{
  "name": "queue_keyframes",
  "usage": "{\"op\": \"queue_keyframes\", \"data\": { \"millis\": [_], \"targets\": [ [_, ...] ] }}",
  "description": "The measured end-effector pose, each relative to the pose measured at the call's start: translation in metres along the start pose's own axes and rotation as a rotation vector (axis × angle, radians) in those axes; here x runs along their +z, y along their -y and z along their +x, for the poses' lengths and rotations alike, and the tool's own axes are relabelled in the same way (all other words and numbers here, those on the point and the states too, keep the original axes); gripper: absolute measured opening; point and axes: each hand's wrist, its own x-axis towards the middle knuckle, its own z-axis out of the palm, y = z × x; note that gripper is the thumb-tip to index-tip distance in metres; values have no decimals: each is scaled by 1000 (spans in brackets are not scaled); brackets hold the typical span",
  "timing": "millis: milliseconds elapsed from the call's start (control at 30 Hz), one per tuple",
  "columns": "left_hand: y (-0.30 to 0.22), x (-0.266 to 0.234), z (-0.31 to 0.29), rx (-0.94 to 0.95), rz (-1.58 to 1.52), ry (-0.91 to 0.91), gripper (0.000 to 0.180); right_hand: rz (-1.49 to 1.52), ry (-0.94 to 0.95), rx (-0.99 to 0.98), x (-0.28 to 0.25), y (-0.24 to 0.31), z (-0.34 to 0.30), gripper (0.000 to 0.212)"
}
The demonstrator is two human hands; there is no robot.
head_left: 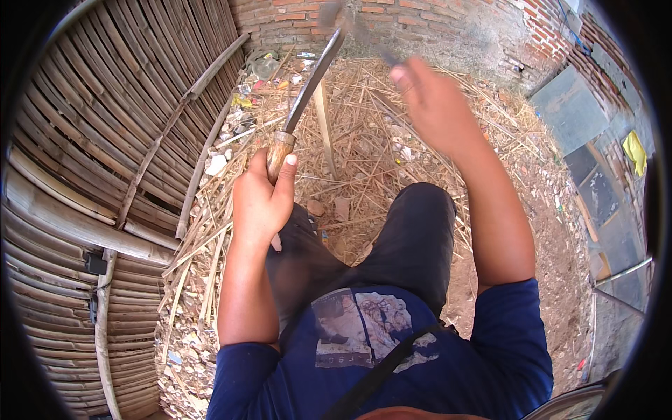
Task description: The person sharpens the ends of bamboo strips using a knife.
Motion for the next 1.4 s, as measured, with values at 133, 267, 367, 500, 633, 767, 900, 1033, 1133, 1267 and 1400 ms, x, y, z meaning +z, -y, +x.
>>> {"op": "queue_keyframes", "data": {
  "millis": [133, 267, 367, 500, 633, 767, 900, 1033, 1133, 1267, 1400],
  "targets": [
    [-3, 3, 3, 40, -34, -23, 55, -164, 209, 66, 24, -15, 0, 45],
    [-3, 1, 2, 18, -41, -5, 55, -86, 241, 104, 13, -8, 2, 48],
    [2, 3, 2, 11, -14, -17, 56, 28, 5, 18, 2, -4, 0, 48],
    [0, 1, 1, 7, -34, 9, 56, 89, -158, -67, -15, 6, -3, 44],
    [-2, 3, 0, 11, -40, -32, 52, -57, 38, 25, 6, -6, -8, 42],
    [7, 3, 4, -5, -62, -27, 49, -133, 164, 90, 10, -2, -7, 41],
    [7, 4, 5, 63, 3, -79, 54, -147, 141, 34, -9, 3, 3, 43],
    [4, 0, 2, 22, 10, 1, 61, 2, -97, -51, -27, 15, 4, 45],
    [3, -1, 3, 0, -3, 34, 62, 82, -207, -84, -24, 17, -2, 45],
    [1, -2, 3, -41, 22, 45, 62, -148, 161, 45, 7, -4, -7, 43],
    [-3, -3, 4, -55, 17, 36, 58, -119, 172, 50, 20, -10, -6, 44]
  ]
}}
